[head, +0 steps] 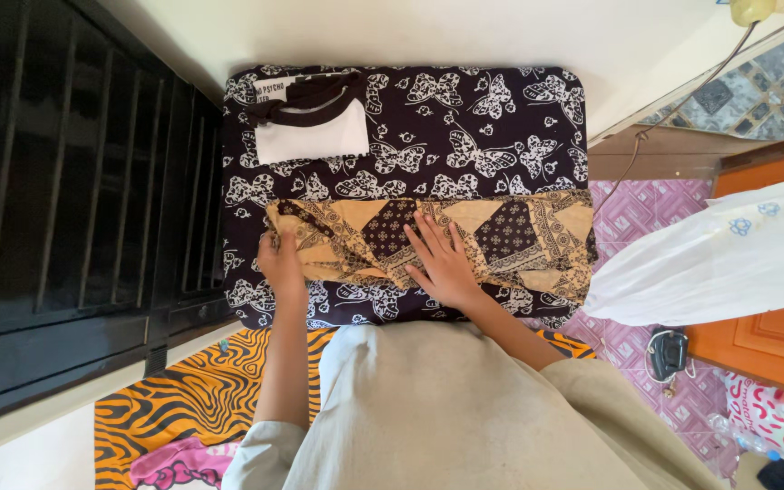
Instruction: The person folds a patterned piece of fabric on a bed, smoothing it with their hands and bringing the edges together to form a smaller rectangle.
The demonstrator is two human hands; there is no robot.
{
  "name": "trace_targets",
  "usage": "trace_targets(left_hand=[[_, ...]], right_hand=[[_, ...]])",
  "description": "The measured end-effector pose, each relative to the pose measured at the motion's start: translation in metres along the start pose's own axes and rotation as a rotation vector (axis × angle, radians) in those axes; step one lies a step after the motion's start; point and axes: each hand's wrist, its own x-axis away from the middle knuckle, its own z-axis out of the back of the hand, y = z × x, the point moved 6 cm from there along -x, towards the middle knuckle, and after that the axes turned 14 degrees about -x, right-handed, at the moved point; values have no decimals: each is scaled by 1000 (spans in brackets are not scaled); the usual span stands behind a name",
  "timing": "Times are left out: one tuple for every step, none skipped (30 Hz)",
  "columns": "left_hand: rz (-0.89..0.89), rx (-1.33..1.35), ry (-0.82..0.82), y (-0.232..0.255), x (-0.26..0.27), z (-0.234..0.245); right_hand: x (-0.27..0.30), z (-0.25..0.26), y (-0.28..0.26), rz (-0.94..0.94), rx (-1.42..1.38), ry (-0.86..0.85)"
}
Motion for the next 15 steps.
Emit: trace_targets(left_hand=[[166, 191, -68, 0, 2, -9], [168, 191, -66, 10, 4, -13], [232, 316, -103, 19, 8, -21], [296, 442, -141, 29, 14, -31], [297, 442, -140, 41, 20, -38], [260, 394, -137, 55, 28, -46], [223, 346, -134, 69, 36, -54], [225, 346, -134, 79, 46, -62], [168, 309, -220, 90, 57, -76], [110, 272, -308, 100, 68, -92], [144, 332, -380, 103, 79, -111], [176, 393, -453, 104, 90, -130], [64, 345, -496, 110, 101, -148], [-49, 297, -538, 115, 112, -167], [-167, 224, -554, 119, 125, -188]], right_hand=[[0, 1, 2, 0, -48, -2], [0, 1, 5, 1, -96, -4], [0, 2, 8, 2, -97, -6], [-1, 2, 15, -32, -173, -32], [-1, 3, 22, -65, -248, -57], [-1, 5, 26, -67, -248, -58], [-1, 10, 32, -121, -502, -13], [-1, 15, 38, -176, -757, 32], [1, 23, 40, -177, -758, 32], [5, 33, 48, -256, -1001, 103], [9, 43, 55, -336, -1243, 177], [11, 54, 57, -338, -1242, 177], [13, 62, 62, -372, -1402, 216], [16, 69, 66, -406, -1563, 255], [22, 75, 69, -407, -1562, 256]])
